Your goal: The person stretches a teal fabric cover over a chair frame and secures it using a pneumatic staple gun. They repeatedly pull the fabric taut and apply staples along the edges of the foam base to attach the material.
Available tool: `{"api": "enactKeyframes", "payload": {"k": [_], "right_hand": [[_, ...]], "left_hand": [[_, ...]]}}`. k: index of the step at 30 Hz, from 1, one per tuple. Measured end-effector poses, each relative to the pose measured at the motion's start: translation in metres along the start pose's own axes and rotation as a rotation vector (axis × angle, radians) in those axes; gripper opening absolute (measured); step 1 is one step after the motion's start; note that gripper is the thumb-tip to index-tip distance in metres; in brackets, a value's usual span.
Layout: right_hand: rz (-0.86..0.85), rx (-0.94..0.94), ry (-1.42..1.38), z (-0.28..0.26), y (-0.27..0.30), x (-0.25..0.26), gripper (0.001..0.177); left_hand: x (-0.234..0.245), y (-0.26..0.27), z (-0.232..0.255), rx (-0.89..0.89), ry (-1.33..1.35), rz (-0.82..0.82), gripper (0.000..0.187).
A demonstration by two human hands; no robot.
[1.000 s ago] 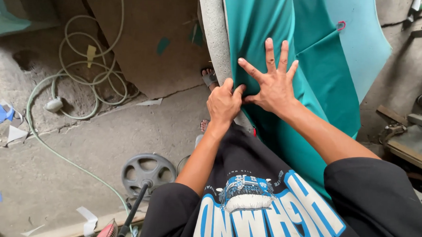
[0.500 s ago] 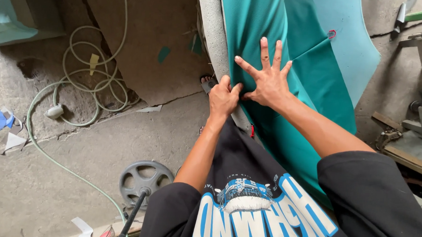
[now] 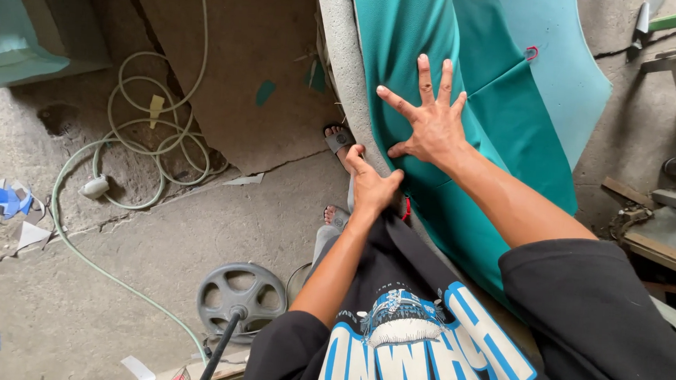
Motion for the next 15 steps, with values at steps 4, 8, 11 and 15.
{"api": "enactKeyframes", "payload": {"k": [4, 8, 11, 15], "right_hand": [[0.021, -0.01, 0.032, 0.0, 0.0, -0.002, 0.141], [-0.003, -0.018, 0.005, -0.001, 0.0, 0.0, 0.14], [-0.025, -0.028, 0.003, -0.001, -0.002, 0.002, 0.14], [-0.108, 0.005, -0.066, -0.001, -0.002, 0.005, 0.138]], "left_hand": [[0.006, -0.015, -0.003, 0.062, 0.103, -0.066, 0.081], [0.007, -0.023, -0.005, 0.045, 0.144, -0.097, 0.079], [0.008, -0.03, -0.008, -0.007, 0.128, -0.13, 0.073], [0.01, -0.024, -0.006, -0.022, 0.09, -0.125, 0.07]]}}
Point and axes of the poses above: each hand's wrist, its own y-axis away from the middle knuckle, its own x-axis out of the back of the hand, z = x × y, the point moved 3 cm from there along -y, towards the middle knuckle, and after that the axes turned 12 degrees about -z, right-handed, at the moved point
